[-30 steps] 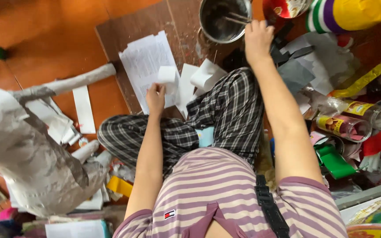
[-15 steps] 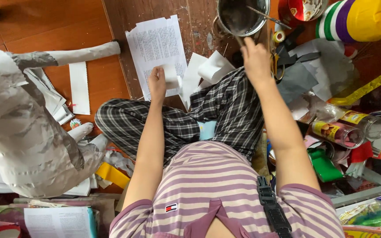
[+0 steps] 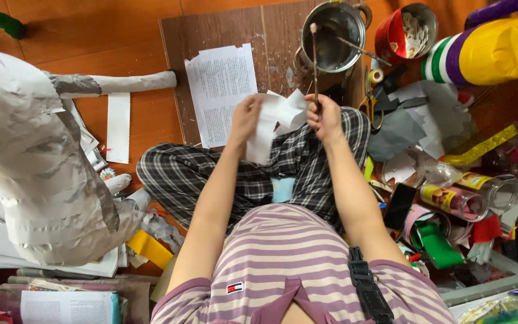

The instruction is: Cutting paper strips with scissors and applying them to a paper-mache sculpture with glue.

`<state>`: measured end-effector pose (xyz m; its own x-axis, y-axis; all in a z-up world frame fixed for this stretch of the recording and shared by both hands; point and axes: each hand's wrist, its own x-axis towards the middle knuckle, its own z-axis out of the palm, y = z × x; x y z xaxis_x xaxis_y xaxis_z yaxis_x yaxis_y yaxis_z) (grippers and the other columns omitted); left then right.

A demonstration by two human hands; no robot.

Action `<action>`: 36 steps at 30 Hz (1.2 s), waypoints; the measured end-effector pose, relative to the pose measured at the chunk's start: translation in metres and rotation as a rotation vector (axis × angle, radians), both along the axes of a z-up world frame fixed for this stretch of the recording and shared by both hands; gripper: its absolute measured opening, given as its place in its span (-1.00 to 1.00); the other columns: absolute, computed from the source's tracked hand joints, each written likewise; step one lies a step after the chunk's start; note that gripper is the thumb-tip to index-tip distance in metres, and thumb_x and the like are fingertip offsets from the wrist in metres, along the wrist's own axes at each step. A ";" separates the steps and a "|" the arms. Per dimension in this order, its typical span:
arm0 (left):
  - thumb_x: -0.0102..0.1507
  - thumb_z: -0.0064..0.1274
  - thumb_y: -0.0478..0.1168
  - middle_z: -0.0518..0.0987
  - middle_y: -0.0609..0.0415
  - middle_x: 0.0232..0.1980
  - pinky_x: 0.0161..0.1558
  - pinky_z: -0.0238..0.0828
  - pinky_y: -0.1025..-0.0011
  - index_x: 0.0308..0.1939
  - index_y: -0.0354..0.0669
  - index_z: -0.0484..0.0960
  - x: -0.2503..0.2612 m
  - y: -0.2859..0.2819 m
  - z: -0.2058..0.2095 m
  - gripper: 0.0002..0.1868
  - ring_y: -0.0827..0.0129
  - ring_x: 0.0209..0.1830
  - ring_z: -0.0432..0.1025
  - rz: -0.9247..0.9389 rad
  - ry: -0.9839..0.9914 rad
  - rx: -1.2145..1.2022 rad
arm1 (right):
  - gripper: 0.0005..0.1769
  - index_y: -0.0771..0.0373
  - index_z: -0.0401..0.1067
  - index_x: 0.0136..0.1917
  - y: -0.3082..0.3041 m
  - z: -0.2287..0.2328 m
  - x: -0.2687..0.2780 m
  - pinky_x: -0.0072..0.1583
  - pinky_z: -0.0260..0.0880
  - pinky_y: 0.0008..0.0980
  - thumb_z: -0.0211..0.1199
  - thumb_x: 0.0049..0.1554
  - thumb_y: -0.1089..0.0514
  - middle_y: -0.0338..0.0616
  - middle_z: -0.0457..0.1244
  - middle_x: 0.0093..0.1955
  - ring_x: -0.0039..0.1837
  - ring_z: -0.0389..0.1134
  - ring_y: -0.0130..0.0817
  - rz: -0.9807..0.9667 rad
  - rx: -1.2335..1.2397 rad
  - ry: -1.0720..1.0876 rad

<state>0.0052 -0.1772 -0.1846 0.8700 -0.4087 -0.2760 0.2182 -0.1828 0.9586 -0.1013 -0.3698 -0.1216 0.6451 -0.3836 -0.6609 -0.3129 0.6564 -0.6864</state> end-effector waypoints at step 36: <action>0.27 -0.09 -0.20 0.38 -0.51 0.14 -0.35 0.51 -0.29 0.34 -0.36 0.25 -0.019 0.046 -0.120 -0.42 -0.41 -0.09 0.47 0.272 0.770 -0.042 | -0.40 0.25 0.16 0.47 0.113 -0.037 0.018 -0.15 0.48 -0.07 -0.04 0.16 0.40 0.18 0.32 -0.21 -0.17 0.41 0.00 1.189 -1.431 0.231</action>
